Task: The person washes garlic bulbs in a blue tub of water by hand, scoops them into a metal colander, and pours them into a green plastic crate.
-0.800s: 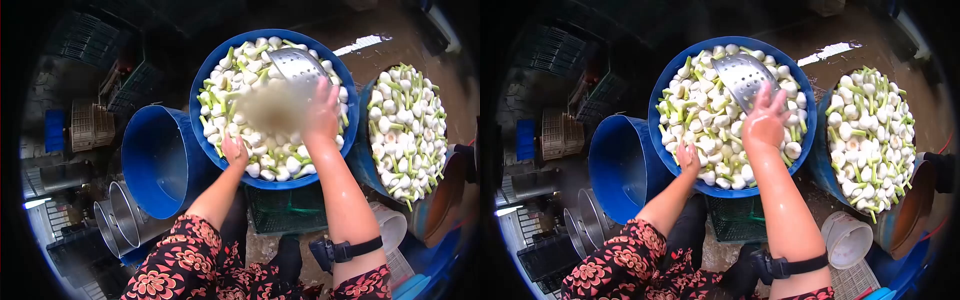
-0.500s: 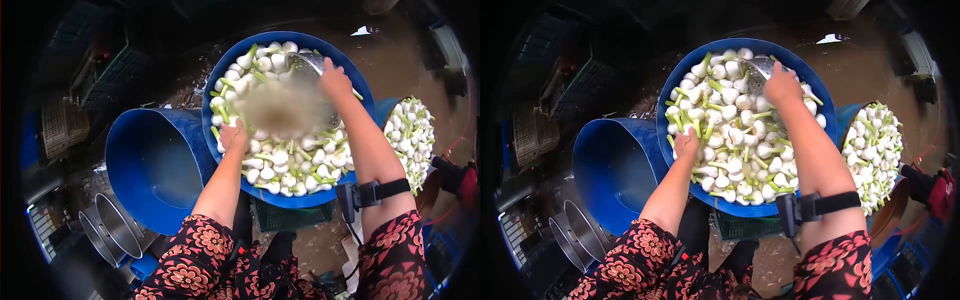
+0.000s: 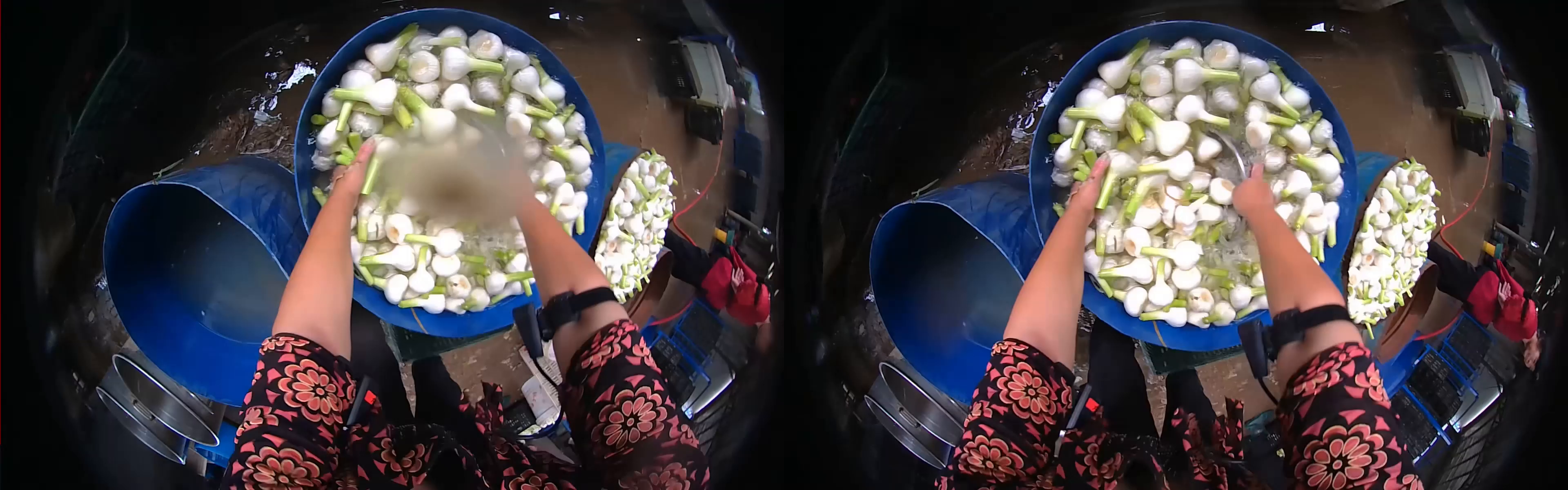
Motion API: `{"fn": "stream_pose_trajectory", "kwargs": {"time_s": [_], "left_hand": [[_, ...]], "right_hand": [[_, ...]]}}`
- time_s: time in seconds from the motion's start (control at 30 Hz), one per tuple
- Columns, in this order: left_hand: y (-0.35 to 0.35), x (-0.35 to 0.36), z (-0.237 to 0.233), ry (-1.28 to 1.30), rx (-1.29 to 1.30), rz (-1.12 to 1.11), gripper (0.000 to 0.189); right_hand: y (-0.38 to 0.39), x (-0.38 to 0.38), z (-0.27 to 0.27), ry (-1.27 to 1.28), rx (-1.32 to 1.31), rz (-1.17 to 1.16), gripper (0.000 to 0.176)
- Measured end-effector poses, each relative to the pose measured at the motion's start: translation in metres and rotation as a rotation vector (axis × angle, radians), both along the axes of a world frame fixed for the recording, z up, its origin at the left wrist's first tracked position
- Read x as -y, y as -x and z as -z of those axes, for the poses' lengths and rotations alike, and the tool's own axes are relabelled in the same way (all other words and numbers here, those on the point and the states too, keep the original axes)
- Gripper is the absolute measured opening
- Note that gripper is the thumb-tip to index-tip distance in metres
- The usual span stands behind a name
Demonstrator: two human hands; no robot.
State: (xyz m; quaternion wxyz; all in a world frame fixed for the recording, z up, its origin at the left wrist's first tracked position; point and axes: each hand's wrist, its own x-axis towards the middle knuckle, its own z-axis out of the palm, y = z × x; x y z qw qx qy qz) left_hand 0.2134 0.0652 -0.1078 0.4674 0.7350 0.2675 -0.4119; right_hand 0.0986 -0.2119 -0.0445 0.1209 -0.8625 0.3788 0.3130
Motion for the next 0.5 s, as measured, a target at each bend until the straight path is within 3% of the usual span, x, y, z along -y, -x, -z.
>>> {"fn": "stream_pose_trajectory", "kwargs": {"time_s": [0.03,0.1,0.13,0.17,0.23,0.27,0.3,0.37,0.4,0.43,0.5], "left_hand": [[0.001,0.004,0.010,-0.102,0.042,0.176,0.078],[0.000,0.002,0.041,0.379,-0.051,0.037,0.078],[-0.001,0.002,0.008,0.464,-0.050,-0.016,0.078],[-0.001,-0.001,0.004,0.458,-0.044,-0.003,0.078],[-0.002,0.003,0.000,0.557,-0.484,-0.290,0.075],[-0.004,0.007,-0.003,0.435,-0.391,-0.196,0.089],[-0.007,0.015,-0.042,0.451,-0.424,-0.234,0.077],[-0.004,0.006,0.035,0.705,-0.312,-0.172,0.066],[-0.001,0.022,0.027,0.740,-0.199,-0.338,0.059],[-0.004,0.020,0.049,0.842,-0.111,-0.300,0.055],[-0.004,0.015,0.078,0.589,-0.133,-0.264,0.046]], "right_hand": [[0.011,0.028,0.053,-0.029,0.036,-0.013,0.058],[0.039,0.064,0.118,-0.070,0.225,-0.265,0.063],[0.047,0.048,0.094,-0.073,0.229,-0.251,0.063],[0.052,0.020,0.040,-0.066,0.256,-0.063,0.067],[0.059,-0.016,-0.043,-0.100,0.289,0.293,0.074],[0.068,-0.024,-0.068,-0.144,0.286,0.457,0.078],[0.080,-0.028,-0.090,-0.136,0.271,0.470,0.078],[0.092,-0.029,-0.108,-0.466,0.522,0.751,0.068],[0.105,-0.026,-0.080,-0.330,0.510,0.674,0.074],[0.071,-0.043,-0.097,-0.336,0.395,0.731,0.082],[0.053,-0.050,-0.065,-0.328,0.304,0.731,0.081]]}}
